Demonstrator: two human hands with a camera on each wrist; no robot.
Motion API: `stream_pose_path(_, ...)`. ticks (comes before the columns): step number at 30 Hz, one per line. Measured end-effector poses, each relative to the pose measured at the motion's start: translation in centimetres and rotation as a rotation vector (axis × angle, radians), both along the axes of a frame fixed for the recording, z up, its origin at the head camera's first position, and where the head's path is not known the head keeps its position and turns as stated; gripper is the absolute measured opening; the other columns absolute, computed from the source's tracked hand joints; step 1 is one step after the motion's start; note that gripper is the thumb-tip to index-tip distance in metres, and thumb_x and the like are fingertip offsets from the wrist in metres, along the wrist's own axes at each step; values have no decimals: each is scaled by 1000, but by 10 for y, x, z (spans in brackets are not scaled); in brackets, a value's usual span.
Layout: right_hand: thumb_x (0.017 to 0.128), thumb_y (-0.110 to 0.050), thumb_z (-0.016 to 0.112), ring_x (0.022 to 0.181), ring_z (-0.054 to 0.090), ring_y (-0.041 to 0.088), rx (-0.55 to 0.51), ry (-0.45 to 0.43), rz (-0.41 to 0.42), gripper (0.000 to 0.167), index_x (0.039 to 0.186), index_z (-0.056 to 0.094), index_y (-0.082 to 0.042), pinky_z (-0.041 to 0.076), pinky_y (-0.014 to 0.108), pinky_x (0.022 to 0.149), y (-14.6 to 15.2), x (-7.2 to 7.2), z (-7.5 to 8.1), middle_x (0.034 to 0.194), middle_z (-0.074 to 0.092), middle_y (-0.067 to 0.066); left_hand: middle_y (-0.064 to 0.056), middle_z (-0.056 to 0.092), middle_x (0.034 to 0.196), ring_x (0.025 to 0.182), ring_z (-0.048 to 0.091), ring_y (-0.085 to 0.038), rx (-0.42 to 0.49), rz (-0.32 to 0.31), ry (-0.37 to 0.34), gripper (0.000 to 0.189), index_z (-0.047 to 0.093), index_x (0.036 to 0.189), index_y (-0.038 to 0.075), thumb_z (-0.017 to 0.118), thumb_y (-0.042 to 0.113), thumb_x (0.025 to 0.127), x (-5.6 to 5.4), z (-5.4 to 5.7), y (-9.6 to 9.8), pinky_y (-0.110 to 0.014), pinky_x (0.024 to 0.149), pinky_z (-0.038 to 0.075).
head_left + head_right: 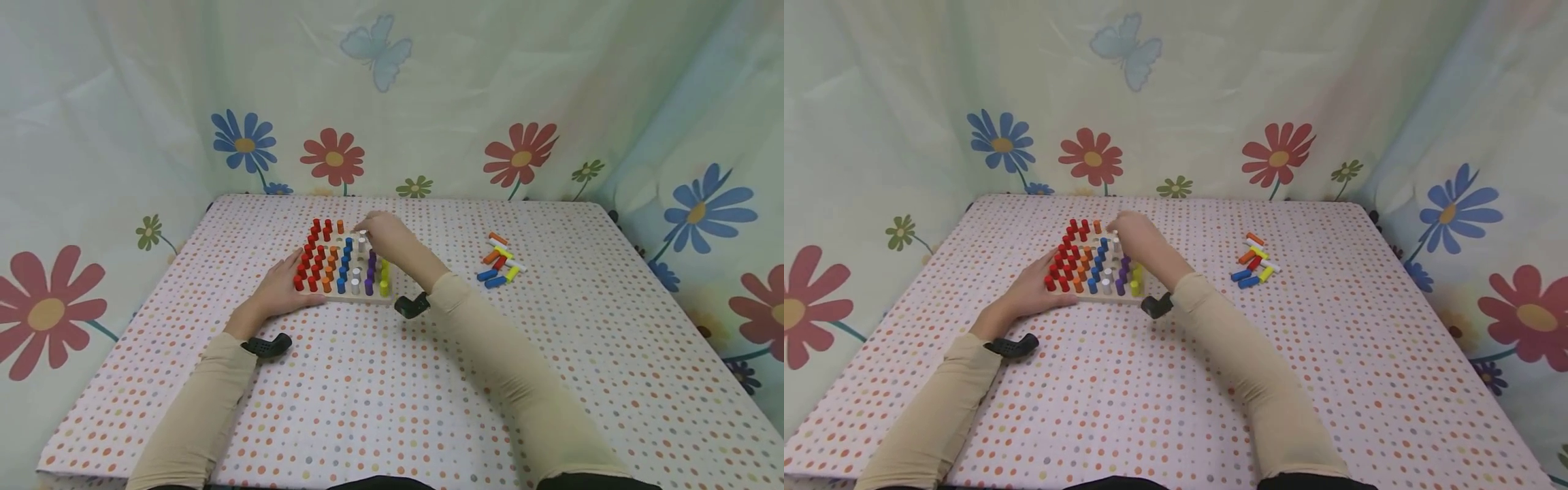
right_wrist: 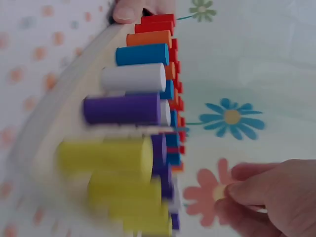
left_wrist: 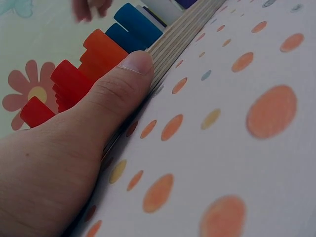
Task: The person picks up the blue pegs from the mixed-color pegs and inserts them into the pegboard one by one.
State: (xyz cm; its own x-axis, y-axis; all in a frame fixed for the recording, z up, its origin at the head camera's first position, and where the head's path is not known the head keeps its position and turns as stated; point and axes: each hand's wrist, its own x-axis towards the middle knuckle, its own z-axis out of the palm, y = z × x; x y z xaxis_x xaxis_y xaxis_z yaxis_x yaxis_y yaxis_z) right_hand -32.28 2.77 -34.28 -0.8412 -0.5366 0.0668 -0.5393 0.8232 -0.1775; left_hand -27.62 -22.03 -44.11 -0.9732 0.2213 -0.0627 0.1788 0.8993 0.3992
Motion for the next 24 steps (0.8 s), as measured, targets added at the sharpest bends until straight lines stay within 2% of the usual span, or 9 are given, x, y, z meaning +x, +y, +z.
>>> stream_pose_path(3, 96, -10, 53, 100, 63, 22, -52, 31, -43, 24, 114, 70, -7, 53, 32, 87, 34, 16, -3, 108, 69, 8, -13, 7, 161, 146, 13, -37, -16, -3, -5, 130, 8, 153, 5, 56, 86, 63, 0, -1, 0, -55, 118, 13)
stream_pose_path(5, 96, -15, 55, 95, 64, 21, -46, 27, -93, 23, 110, 71, -6, 54, 33, 82, 59, 24, -6, 104, 70, 9, -14, 7, 161, 146, 13, -38, -23, -2, 0, 129, 7, 153, 5, 56, 85, 64, 0, 0, -2, -56, 117, 13)
stream_pose_path(8, 95, -21, 57, 93, 64, 23, -11, -29, -206, 25, 111, 69, -6, 54, 36, 80, 97, 31, -7, 103, 69, 10, -14, 8, 160, 146, 13, -38, -22, 2, 12, 127, 7, 153, 6, 58, 83, 65, -1, 3, -5, -56, 117, 13)
stream_pose_path(11, 94, -26, 59, 95, 63, 27, 43, -104, -308, 30, 115, 66, -5, 52, 42, 81, 131, 32, -4, 109, 67, 14, -14, 8, 160, 145, 13, -39, -13, 8, 16, 127, 7, 153, 7, 59, 82, 65, -1, 3, -8, -57, 117, 13)
stream_pose_path(13, 94, -27, 59, 97, 62, 29, 90, -154, -344, 33, 117, 63, -4, 52, 44, 83, 152, 31, -1, 112, 66, 17, -14, 7, 160, 145, 13, -40, -5, 12, 8, 128, 6, 154, 8, 59, 82, 65, 0, 2, -8, -58, 116, 13)
stream_pose_path(16, 91, -27, 63, 98, 60, 30, 164, -242, -359, 36, 117, 63, -2, 50, 47, 86, 175, 31, 4, 115, 63, 18, -14, 5, 161, 145, 11, -41, 9, 12, -11, 128, 5, 154, 8, 60, 82, 65, 2, -2, -7, -59, 116, 13)
stream_pose_path(20, 89, -28, 67, 104, 59, 30, 249, -359, -332, 41, 119, 62, -1, 50, 47, 88, 192, 33, 6, 119, 63, 17, -13, 5, 161, 146, 12, -40, 33, 4, -10, 127, 5, 154, 8, 60, 80, 66, 5, -4, -3, -58, 116, 13)
stream_pose_path(24, 89, -28, 67, 108, 58, 31, 273, -410, -331, 44, 122, 59, 0, 49, 47, 90, 200, 35, 4, 121, 62, 17, -13, 6, 161, 146, 12, -39, 43, -6, 8, 127, 4, 154, 10, 61, 80, 66, 4, -2, 2, -58, 117, 14)
